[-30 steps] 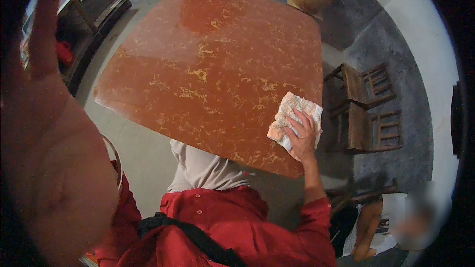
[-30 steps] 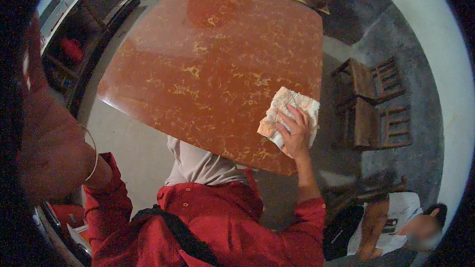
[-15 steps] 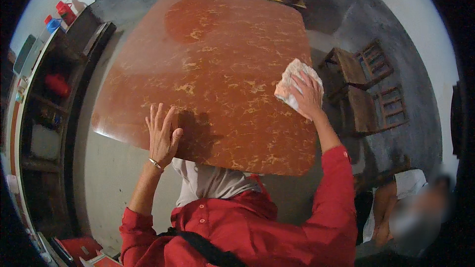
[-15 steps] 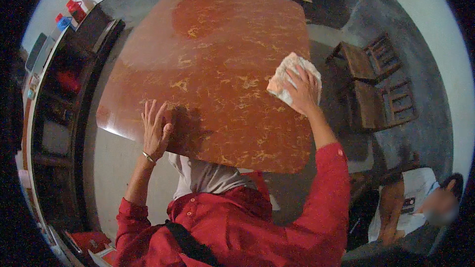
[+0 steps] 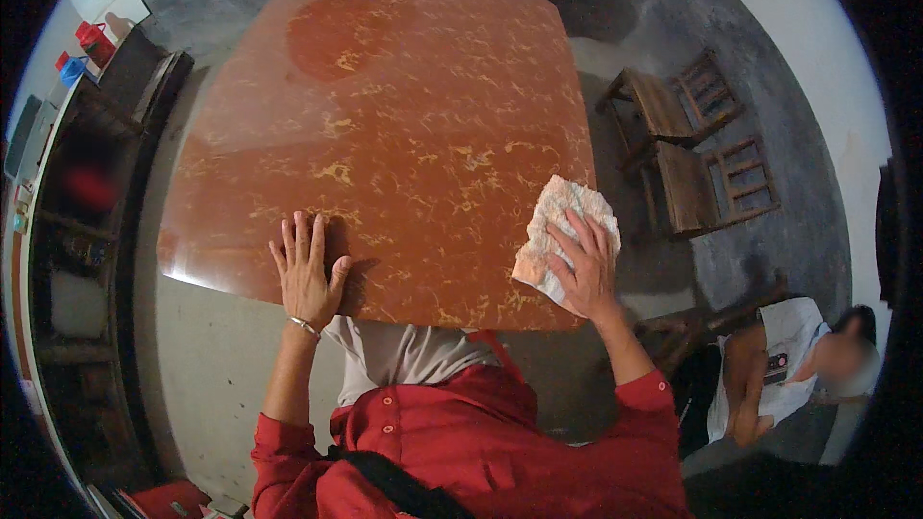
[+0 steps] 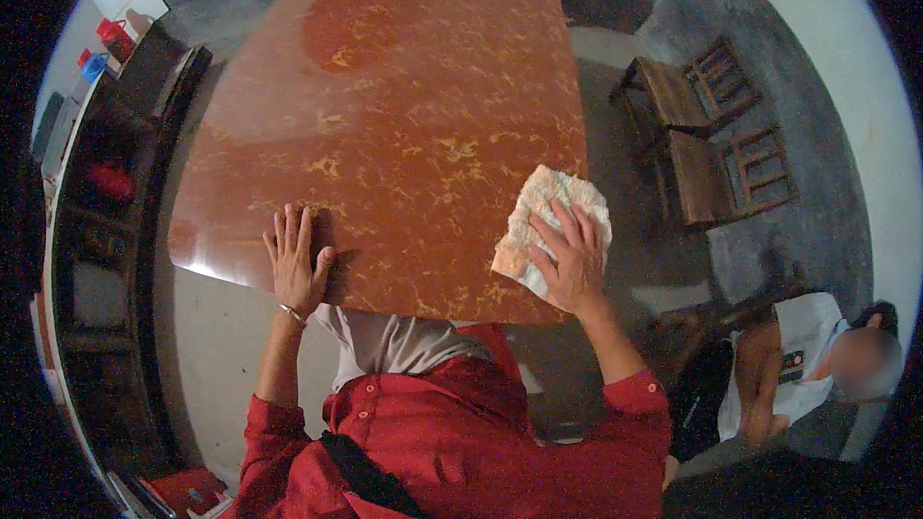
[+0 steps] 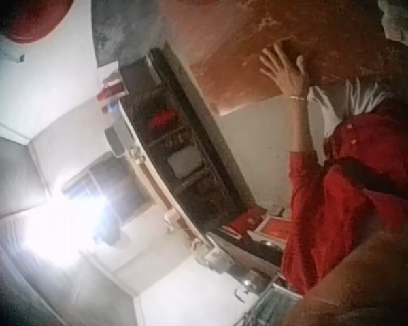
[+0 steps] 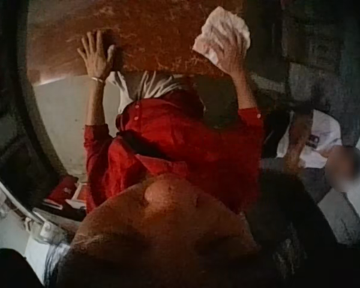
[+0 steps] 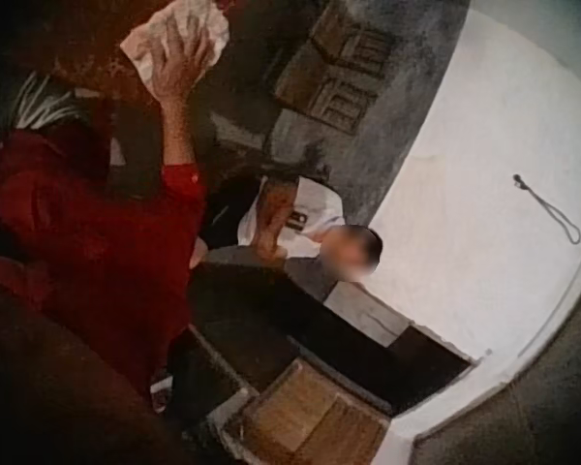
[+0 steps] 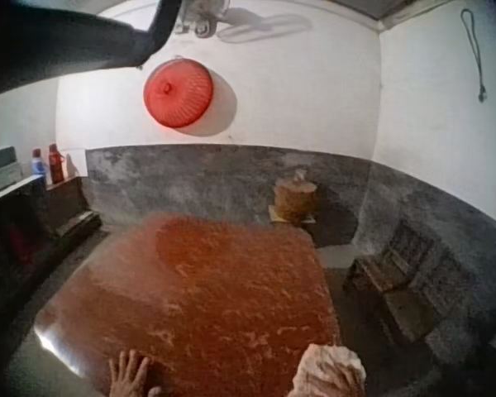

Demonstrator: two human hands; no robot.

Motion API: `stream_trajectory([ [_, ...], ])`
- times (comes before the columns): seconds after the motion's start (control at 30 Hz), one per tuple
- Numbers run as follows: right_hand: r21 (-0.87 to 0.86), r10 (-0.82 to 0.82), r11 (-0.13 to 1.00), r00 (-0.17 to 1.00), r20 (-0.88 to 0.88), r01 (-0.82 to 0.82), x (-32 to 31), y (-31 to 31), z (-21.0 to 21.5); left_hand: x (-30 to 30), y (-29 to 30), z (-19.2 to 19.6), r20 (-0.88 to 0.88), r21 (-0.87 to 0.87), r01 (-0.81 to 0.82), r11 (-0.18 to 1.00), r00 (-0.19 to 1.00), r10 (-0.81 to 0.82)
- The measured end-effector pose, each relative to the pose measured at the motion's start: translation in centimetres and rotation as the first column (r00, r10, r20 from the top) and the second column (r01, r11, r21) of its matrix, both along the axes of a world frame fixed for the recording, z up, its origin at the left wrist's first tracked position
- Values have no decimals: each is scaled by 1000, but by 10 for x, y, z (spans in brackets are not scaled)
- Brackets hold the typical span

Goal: The person wipes a large, reddish-brown table surface with a white cloth. They systematically clean the table top using circular and back-and-forth motions, covering the entire surface area. Another person is visible sitting in the background.

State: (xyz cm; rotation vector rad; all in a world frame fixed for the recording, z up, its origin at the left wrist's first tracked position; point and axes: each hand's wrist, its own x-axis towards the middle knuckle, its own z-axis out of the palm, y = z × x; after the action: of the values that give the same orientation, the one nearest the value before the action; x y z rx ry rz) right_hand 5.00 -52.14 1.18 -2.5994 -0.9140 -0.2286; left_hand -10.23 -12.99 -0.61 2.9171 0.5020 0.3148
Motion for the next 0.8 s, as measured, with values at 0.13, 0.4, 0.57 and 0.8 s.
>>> stream_trajectory([
  [0.13,26,-9,1000,1000,-1,9,-1,0,1,1,-1,1,-4,4,1,1000,1000,-1],
  [0.4,37,-24,999,999,48,22,16,8,-2,1,-2,3,-11,-2,-8,1000,1000,8],
  [0.57,34,-27,999,999,22,27,18,8,-3,1,-2,3,-30,11,-13,1000,999,14],
  [0.8,30,-26,999,999,26,25,19,7,-3,2,-2,2,-25,-3,-12,1000,1000,12],
])
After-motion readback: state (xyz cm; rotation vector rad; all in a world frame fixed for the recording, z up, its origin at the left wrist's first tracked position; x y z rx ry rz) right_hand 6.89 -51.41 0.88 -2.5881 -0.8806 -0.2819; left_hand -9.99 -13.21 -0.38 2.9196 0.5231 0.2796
